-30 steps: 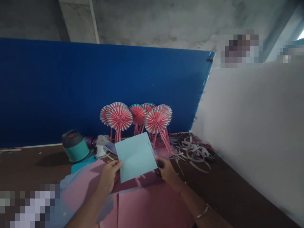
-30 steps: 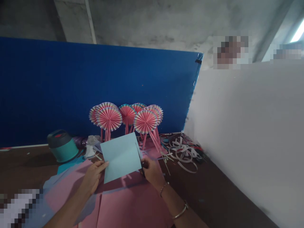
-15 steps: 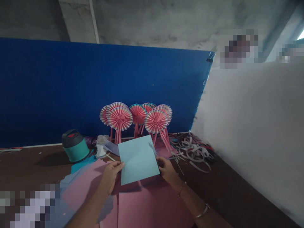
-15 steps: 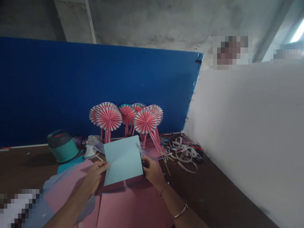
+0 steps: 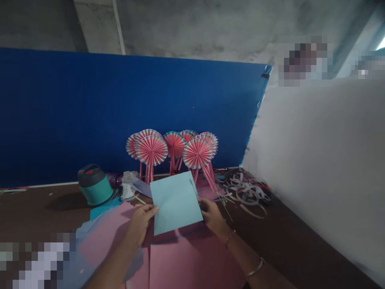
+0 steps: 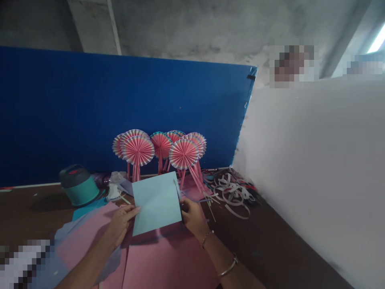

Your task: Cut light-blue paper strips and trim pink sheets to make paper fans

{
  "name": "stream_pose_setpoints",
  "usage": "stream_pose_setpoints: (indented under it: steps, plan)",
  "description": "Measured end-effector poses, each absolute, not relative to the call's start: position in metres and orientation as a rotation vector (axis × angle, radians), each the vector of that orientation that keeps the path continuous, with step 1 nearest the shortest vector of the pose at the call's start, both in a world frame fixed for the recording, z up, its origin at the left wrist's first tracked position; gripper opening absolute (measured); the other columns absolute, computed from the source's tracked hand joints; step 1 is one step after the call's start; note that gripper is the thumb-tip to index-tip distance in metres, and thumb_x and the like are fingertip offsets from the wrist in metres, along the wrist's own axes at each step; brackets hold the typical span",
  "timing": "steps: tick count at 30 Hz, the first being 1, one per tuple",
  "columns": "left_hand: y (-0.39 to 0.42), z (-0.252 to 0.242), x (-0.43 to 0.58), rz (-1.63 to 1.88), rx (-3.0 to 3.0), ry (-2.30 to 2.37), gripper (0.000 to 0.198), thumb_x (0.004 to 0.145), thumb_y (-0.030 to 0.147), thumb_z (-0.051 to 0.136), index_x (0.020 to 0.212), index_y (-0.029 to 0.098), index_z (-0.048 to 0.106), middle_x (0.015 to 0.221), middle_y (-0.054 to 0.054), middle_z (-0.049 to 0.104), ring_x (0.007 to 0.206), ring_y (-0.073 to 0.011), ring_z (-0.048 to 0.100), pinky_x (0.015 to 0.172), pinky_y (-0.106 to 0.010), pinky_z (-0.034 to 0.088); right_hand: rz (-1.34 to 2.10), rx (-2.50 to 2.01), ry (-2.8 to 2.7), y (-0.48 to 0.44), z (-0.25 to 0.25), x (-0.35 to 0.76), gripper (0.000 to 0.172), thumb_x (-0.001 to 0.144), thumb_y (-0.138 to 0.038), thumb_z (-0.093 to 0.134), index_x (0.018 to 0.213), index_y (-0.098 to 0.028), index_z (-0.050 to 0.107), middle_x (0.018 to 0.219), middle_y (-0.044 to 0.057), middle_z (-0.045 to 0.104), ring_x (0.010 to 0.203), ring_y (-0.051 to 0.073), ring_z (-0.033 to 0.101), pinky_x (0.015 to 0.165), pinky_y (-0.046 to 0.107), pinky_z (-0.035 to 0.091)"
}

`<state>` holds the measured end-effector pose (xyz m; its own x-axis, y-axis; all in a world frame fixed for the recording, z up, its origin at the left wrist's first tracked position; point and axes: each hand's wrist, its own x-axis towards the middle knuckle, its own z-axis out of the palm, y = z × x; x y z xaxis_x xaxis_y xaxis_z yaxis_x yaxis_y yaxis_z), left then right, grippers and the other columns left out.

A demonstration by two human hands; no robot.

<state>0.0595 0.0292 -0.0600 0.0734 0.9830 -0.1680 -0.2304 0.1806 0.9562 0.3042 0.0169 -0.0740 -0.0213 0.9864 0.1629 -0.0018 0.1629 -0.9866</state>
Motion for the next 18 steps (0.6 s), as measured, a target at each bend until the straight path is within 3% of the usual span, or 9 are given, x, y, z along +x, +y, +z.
stream_pose_setpoints:
  steps: [7,18]
  plan:
    - [0.03,-0.062,0.058,1.137,0.937,1.069,0.036,0.05,0.043,0.084,0.069,0.016,0.07,0.073,-0.008,0.074,0.071,-0.0254,0.068,0.073,-0.035,0.052,1.12,-1.095,-1.281,0.019,-0.078,0.305,0.032,0.061,-0.041,0.077,0.077,-0.016,0.068,0.069,0.003,0.071,0.064,0.02,0.065,0.061,0.03,0.05]
    - [0.028,-0.062,0.058,1.095,0.992,1.08,0.036,0.051,0.044,0.083,0.068,0.015,0.07,0.073,-0.008,0.074,0.073,-0.0259,0.068,0.071,-0.034,0.051,1.008,-1.205,-1.296,0.013,-0.063,0.303,0.024,0.068,-0.039,0.068,0.079,-0.018,0.068,0.076,0.007,0.074,0.074,0.025,0.067,0.064,0.033,0.053]
